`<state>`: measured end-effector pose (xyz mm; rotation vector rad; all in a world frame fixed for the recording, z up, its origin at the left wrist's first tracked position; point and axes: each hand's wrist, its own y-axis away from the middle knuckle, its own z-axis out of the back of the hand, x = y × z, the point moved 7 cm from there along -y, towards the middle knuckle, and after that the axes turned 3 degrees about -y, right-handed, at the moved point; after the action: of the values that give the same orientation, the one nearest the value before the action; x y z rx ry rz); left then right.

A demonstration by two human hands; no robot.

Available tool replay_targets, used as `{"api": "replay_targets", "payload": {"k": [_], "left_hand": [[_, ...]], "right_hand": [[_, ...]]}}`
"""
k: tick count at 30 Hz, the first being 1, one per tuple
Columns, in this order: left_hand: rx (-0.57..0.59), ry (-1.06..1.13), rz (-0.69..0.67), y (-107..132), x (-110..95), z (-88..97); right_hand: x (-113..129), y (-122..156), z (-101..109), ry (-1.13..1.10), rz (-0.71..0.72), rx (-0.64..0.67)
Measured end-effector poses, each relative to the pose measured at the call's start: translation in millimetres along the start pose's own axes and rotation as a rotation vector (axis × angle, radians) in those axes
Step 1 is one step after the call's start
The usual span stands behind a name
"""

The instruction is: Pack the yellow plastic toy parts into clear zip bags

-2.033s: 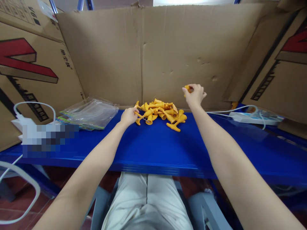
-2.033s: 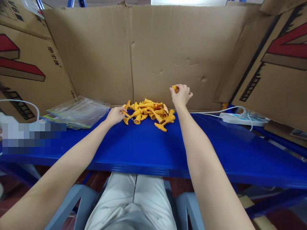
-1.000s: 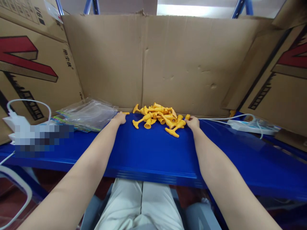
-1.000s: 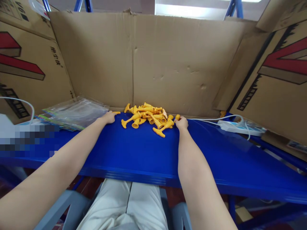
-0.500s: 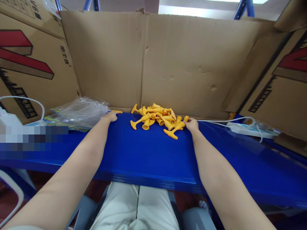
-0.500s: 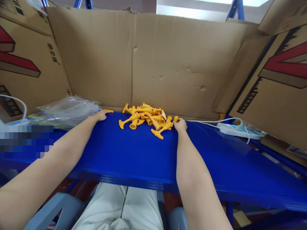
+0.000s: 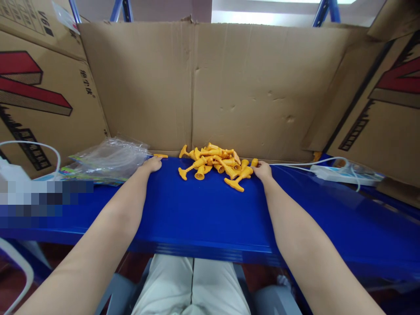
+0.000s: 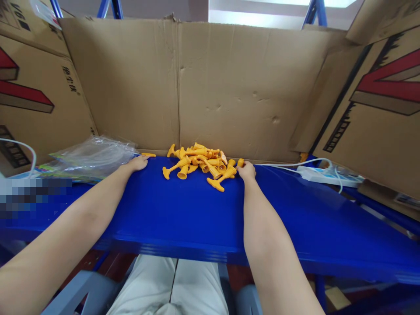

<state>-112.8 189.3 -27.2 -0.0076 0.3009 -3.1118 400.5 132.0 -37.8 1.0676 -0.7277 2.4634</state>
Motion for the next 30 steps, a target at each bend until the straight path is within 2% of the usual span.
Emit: {"api": "replay_targets", "payload": {"k": [5,10,21,26,30], "left_hand": [[-0.051,0.016,0.024,13,-5,12.1],[-0.069,0.019,0.129,28,-7,21.6],[-0.1,-0.069,0.18,39,-16,31.8],[-0.096,-0.115,0.153,40,-20,33.8],[-0.159,-0.173,0.059,41,-30,39.4]], "right_hand": [[1,1,1,0.012,0.007,-0.003],[0,0,1,0.003,0.005,-0.012],[0,1,1,0.003,-0.011,0.001],[-2,-2,-1,-0.004,0.001,-0.013],[-2,-6,-3,-0.02,0.024,-0.015]]}}
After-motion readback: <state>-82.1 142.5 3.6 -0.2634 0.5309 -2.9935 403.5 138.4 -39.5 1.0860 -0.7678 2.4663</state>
